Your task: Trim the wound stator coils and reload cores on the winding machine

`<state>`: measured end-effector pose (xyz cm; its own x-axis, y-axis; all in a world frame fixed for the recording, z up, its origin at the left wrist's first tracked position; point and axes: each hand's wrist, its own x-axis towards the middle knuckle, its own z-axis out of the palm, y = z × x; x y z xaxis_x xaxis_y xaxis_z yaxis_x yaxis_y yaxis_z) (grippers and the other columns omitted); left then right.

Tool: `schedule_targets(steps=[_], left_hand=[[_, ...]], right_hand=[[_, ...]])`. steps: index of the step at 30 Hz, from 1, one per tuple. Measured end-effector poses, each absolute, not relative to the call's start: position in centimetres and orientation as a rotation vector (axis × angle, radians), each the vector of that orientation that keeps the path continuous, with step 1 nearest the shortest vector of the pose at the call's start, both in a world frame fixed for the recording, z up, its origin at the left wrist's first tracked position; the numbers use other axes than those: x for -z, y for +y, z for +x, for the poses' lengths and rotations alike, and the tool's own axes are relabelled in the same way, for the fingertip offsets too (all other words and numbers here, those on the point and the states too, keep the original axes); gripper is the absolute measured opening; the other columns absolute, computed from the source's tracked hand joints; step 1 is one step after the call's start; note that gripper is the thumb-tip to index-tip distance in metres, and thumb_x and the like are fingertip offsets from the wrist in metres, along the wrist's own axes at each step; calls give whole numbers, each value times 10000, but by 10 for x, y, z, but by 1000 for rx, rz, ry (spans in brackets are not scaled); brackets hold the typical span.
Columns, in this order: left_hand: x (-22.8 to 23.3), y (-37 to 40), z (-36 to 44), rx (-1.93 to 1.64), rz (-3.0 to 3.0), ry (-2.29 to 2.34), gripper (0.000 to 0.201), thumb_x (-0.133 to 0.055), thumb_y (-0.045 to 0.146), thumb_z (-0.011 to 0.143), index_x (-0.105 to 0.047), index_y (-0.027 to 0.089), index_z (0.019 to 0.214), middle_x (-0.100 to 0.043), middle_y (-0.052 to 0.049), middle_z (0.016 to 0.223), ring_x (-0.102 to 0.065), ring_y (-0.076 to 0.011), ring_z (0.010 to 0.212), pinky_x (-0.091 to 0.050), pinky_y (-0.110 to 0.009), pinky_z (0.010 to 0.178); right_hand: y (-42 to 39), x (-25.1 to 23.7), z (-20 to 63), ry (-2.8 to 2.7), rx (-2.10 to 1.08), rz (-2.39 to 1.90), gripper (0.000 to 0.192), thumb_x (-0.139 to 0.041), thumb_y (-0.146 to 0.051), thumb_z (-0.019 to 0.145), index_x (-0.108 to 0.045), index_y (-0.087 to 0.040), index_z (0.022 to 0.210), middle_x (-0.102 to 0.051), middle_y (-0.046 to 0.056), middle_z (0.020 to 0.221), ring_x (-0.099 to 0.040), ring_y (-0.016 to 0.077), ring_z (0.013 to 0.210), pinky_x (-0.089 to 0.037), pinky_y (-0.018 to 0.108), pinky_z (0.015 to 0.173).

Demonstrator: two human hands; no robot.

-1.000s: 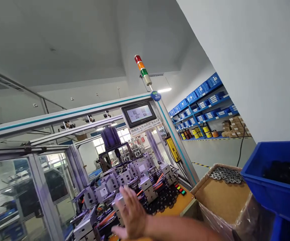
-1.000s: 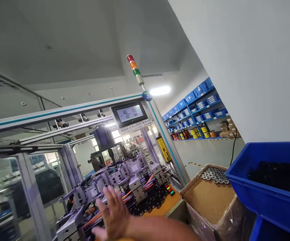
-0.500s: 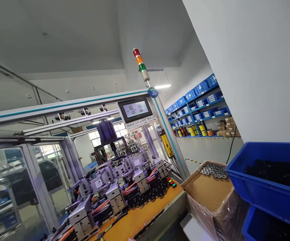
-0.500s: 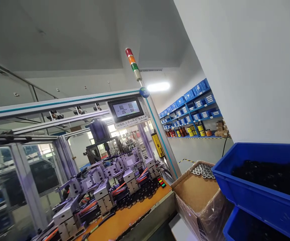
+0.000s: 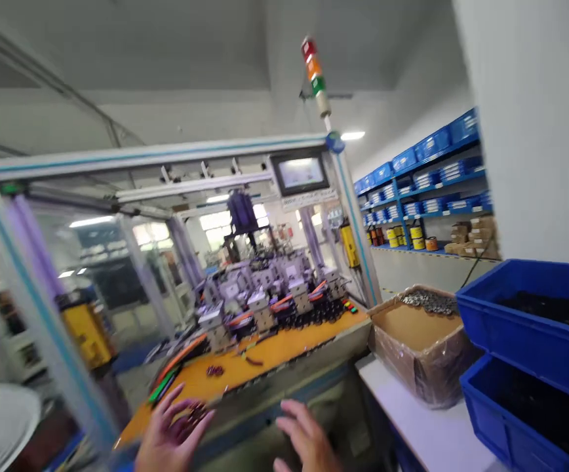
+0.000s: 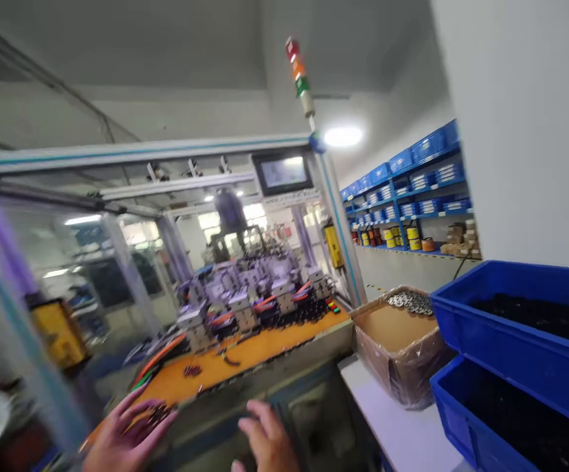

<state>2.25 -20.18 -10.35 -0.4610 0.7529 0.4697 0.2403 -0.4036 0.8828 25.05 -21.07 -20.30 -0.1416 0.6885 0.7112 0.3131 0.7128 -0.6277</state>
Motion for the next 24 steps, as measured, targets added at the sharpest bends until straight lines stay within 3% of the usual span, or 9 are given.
schedule_targets(steps=[3, 6, 8, 11, 14, 17, 19, 24], left_hand=[[138, -259, 51, -1902, 1458, 1389, 658, -876, 368, 561, -576, 235, 1131, -727, 3, 885, -744, -205, 814, -632, -348, 787], [167, -306, 72, -1880, 1543, 1400, 635, -804, 217, 707, -511, 249, 1269, -757, -33, 973, -747, -195, 904, -627, -336, 823], [185, -330, 77, -1879, 1590, 1397, 653, -762, 135, 758, -477, 270, 1330, -761, -40, 1025, -740, -183, 955, -620, -320, 845], [205, -358, 79, -1884, 1626, 1357, 720, -720, 43, 780, -446, 313, 1388, -747, -36, 1088, -726, -165, 994, -612, -297, 862], [214, -374, 78, -1924, 1631, 1307, 773, -715, 3, 764, -444, 331, 1409, -724, -28, 1094, -714, -153, 986, -612, -272, 846], [214, -380, 76, -1958, 1622, 1301, 821, -740, -20, 729, -451, 332, 1412, -712, -8, 1038, -711, -125, 903, -610, -234, 811], [213, -380, 74, -1974, 1608, 1301, 836, -754, -27, 711, -460, 333, 1405, -709, 3, 1010, -706, -109, 860, -606, -215, 791], [214, -376, 67, -1978, 1428, 1327, 828, -788, -8, 686, -479, 339, 1372, -707, 24, 970, -701, -89, 805, -603, -197, 767]], right_hand=[[-244, 201, 263, -1781, -361, -745, 400, -605, -138, 804, -616, -140, 1205, -596, 178, 1323, -594, 276, 1234, -511, 413, 1044], [-267, 186, 276, -1807, -340, -626, 270, -595, -166, 890, -621, -166, 1159, -652, 144, 1225, -636, 219, 1153, -540, 370, 1002], [-278, 175, 279, -1879, -341, -522, 318, -613, -155, 905, -591, -171, 1222, -647, 139, 1244, -620, 205, 1176, -538, 350, 1006], [-288, 163, 273, -2083, -289, -312, 386, -587, -109, 925, -532, -132, 1306, -613, 171, 1308, -591, 201, 1228, -526, 328, 1023], [-290, 161, 259, -2297, -213, -212, 306, -514, -109, 959, -554, -86, 1262, -628, 190, 1283, -631, 216, 1160, -552, 332, 958], [-286, 166, 248, -2412, -205, -200, 187, -477, -116, 975, -645, -102, 1056, -720, 114, 935, -678, 183, 818, -548, 293, 716], [-286, 169, 246, -2474, -260, -186, 188, -484, -126, 977, -668, -122, 936, -658, 44, 697, -603, 144, 616, -460, 267, 584], [-300, 175, 255, -2575, -551, -129, 217, -476, -138, 986, -684, -143, 923, -605, -5, 591, -530, 103, 513, -378, 258, 560]])
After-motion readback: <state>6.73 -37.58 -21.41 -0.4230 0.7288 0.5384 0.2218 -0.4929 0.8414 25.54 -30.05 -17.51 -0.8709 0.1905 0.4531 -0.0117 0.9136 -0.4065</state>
